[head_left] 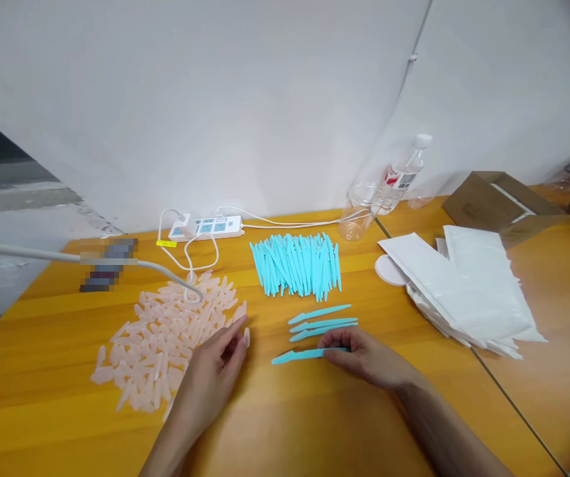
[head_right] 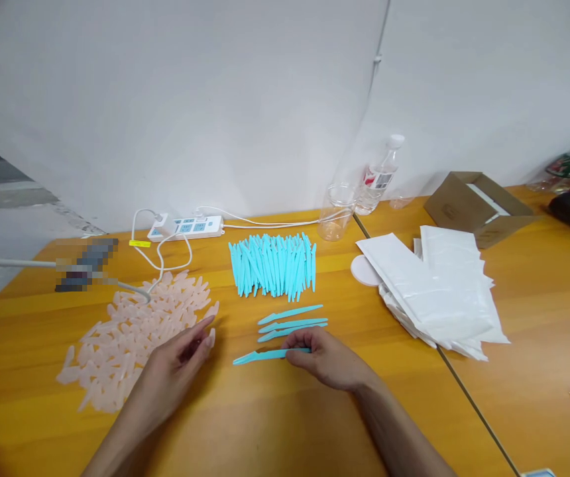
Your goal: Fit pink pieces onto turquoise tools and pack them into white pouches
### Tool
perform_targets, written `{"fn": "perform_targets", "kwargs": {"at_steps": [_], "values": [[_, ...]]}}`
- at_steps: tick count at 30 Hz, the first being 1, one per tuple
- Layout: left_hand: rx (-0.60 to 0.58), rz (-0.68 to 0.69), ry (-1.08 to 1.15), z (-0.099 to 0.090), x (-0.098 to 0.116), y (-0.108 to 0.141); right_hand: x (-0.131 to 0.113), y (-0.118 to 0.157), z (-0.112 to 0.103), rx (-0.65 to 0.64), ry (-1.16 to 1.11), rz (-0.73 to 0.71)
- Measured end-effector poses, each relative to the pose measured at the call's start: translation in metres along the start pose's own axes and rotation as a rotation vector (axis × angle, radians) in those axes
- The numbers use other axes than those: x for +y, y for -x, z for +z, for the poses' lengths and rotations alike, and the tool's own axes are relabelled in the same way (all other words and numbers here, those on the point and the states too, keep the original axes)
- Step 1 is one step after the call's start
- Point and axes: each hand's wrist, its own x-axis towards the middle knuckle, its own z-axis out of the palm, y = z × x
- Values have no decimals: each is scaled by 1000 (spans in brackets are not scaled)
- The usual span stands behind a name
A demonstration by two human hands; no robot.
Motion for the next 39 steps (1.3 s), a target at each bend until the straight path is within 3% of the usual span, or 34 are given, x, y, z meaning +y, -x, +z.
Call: {"fn": "perform_targets", "kwargs": {"at_steps": [3,6,10,15,24,35,39], "values": [[-44,-196,374,4,6,11,1,0,0,20,-32,2],[5,-329,623,11,8,18,2,1,0,24,-44,12],[45,-418,702,18,5,23,5,0,0,21,-30,-3],[74,-430,676,23,3,32,8,-1,1,30,6,-12],[34,-343,500,24,8,35,10,1,0,23,-1,-32],[-182,-192,313,39,19,34,2,3,7,12,85,-51],[-170,6,153,48,29,24,-4,14,4,180,332,-169]]}}
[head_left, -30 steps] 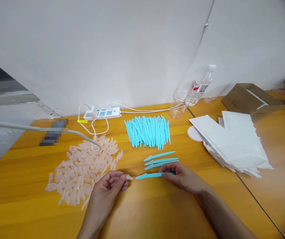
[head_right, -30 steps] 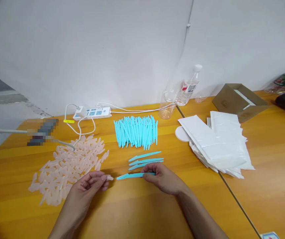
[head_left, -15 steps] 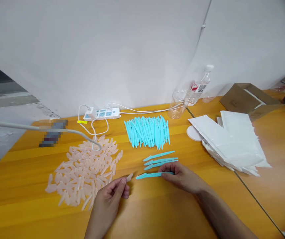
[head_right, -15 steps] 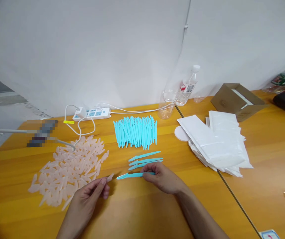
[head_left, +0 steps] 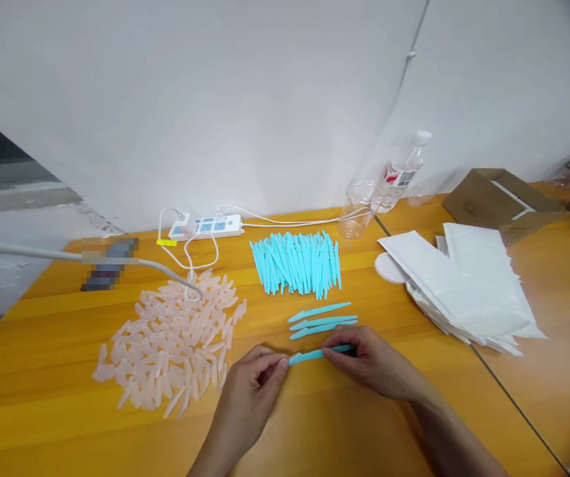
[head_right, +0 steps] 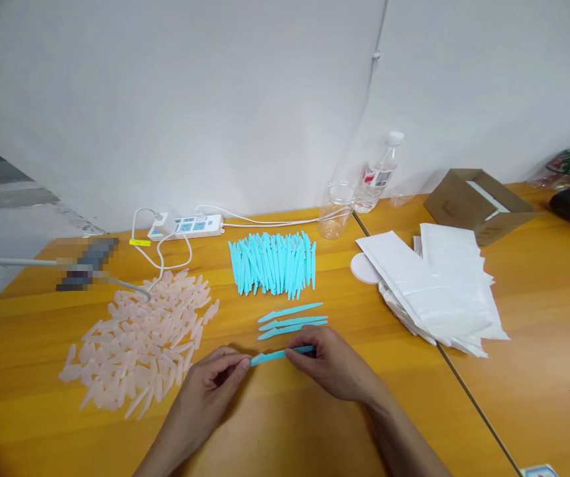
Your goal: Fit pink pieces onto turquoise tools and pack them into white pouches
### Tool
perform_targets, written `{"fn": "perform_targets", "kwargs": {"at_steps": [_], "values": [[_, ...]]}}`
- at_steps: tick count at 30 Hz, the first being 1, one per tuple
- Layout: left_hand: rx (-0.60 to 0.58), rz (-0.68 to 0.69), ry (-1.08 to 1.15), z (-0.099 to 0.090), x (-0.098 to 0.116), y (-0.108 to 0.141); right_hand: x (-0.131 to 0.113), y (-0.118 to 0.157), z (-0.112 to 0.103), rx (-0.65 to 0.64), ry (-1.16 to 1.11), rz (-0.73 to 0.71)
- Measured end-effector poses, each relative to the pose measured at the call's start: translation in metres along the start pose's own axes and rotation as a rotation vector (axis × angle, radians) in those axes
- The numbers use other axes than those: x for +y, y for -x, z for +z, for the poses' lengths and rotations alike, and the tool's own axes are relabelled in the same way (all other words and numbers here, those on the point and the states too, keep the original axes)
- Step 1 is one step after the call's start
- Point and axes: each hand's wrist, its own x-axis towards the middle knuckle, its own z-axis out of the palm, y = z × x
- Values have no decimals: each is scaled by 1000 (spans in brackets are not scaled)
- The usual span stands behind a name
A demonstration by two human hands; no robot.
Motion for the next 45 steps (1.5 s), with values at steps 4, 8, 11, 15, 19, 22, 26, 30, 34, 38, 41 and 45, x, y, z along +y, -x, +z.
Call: {"fn": "perform_targets", "kwargs": {"at_steps": [4,8,11,15,19,22,26,30,34,38,41,45], "values": [[46,114,-201,11,-1,-12,7,6,-7,189,298,-116],[163,243,-364,20,-8,-14,21,5,-5,273,430,-133],[217,290,-444,23,-12,-12,24,4,-2,370,484,-152],[211,318,-538,25,-12,-12,23,4,0,427,552,-221],[245,308,-568,25,-9,-14,21,1,-5,490,541,-209],[253,276,-517,17,-6,-13,17,-14,-20,595,517,-55],[318,203,-423,-6,-6,-13,11,-54,-49,722,592,137],[375,142,-409,-33,-13,-13,12,-92,-69,659,575,305],[391,102,-398,-49,-20,-10,18,-108,-78,629,530,368],[409,80,-382,-55,-25,-7,22,-112,-86,589,492,424],[434,80,-385,-61,-29,-7,22,-109,-92,592,490,445],[429,24,-407,-74,-32,-7,18,-88,-90,724,513,385]]}}
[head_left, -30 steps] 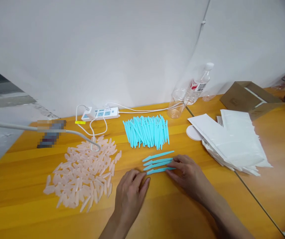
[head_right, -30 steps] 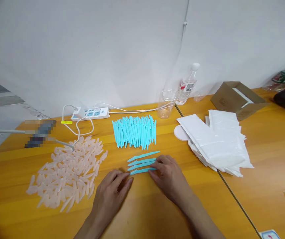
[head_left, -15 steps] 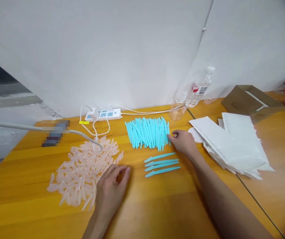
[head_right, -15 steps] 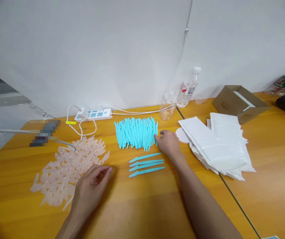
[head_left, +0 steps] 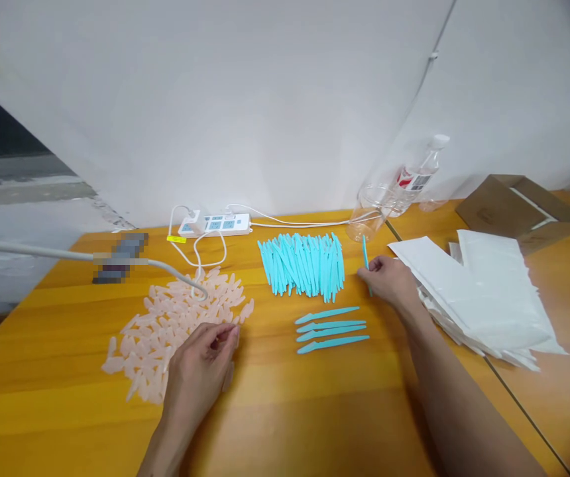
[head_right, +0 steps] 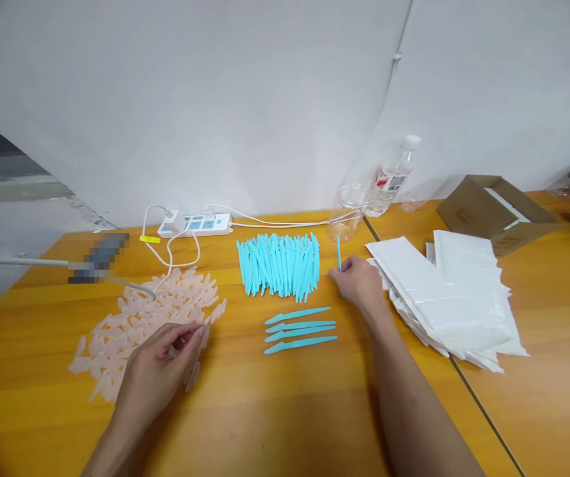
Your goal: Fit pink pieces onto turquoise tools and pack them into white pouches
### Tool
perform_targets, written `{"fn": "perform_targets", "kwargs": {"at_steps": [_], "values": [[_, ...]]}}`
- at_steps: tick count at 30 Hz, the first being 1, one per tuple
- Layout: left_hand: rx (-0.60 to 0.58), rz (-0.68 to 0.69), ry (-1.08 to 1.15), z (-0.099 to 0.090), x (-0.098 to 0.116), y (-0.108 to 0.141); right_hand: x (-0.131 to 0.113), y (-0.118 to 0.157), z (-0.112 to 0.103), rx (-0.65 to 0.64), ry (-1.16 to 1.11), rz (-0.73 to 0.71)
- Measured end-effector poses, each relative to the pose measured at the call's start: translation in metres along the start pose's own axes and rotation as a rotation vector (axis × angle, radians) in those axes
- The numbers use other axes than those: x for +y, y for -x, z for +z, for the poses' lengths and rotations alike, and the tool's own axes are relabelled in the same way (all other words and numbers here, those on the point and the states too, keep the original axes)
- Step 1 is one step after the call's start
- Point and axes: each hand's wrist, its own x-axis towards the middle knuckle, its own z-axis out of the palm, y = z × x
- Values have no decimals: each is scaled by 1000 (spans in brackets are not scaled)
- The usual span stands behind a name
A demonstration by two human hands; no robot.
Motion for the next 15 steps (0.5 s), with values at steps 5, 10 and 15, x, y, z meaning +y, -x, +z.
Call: {"fn": "perform_targets", "kwargs": {"at_steps": [5,10,15], "values": [[-49,83,-132,3,2,-17,1,58,-7,50,-267,-358],[-20,246,-365,24,13,-47,-4,108,9,-155,-363,-662],[-67,277,-339,33,22,-62,6,117,28,-147,-354,-729]]}}
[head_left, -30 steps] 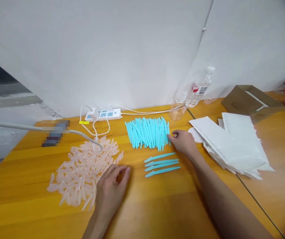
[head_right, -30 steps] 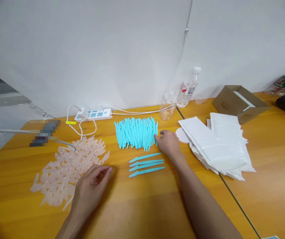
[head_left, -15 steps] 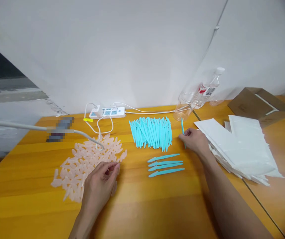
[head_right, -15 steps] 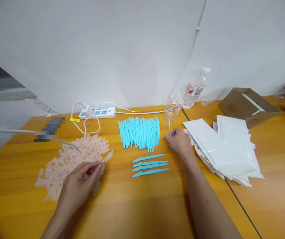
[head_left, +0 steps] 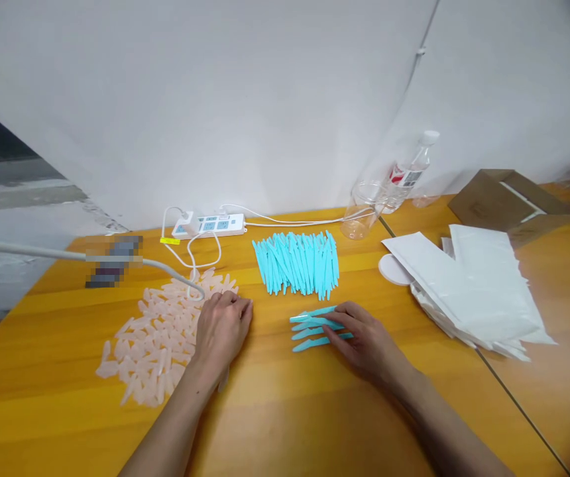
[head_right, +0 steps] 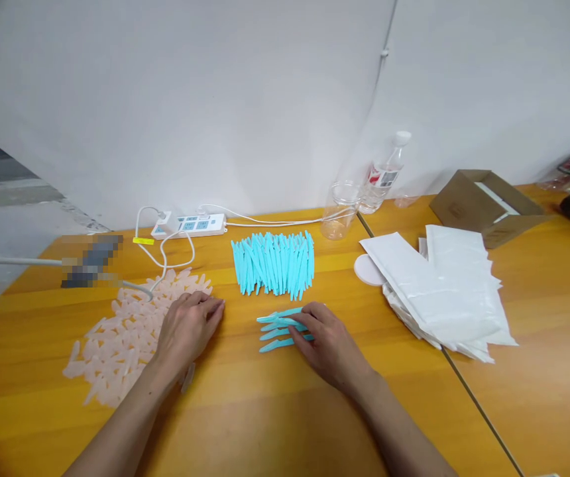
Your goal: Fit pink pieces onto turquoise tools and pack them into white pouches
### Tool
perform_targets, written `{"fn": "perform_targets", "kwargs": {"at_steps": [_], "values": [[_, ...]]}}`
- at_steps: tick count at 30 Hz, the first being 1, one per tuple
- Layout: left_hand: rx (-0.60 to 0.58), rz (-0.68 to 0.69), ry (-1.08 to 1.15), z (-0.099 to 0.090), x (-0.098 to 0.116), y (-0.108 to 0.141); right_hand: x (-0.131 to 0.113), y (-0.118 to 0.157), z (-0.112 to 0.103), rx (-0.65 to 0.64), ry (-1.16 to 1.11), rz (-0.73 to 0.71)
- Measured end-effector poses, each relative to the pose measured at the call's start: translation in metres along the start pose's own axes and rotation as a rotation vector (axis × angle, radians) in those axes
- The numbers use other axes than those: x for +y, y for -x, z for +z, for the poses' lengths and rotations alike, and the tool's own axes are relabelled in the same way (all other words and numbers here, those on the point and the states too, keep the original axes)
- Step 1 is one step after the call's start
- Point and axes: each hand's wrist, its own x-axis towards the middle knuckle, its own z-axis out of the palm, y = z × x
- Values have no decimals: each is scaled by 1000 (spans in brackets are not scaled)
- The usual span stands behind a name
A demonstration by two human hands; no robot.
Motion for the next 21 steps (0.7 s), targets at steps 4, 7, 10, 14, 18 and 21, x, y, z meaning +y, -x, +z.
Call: {"fn": "perform_targets", "kwargs": {"at_steps": [4,7,10,14,18,21], "values": [[-64,-61,228,-3,7,11,4,1,1,13,12,-37],[-183,-269,722,-6,14,28,0,1,1,-5,1,-67],[-221,-488,1086,-7,21,43,-5,2,2,-37,5,-80],[-110,-698,1261,-2,29,59,-10,3,3,-67,14,-103],[-44,-764,1243,6,35,67,-12,5,4,-68,21,-120],[-63,-751,1206,10,40,69,-11,5,6,-59,11,-137]]}}
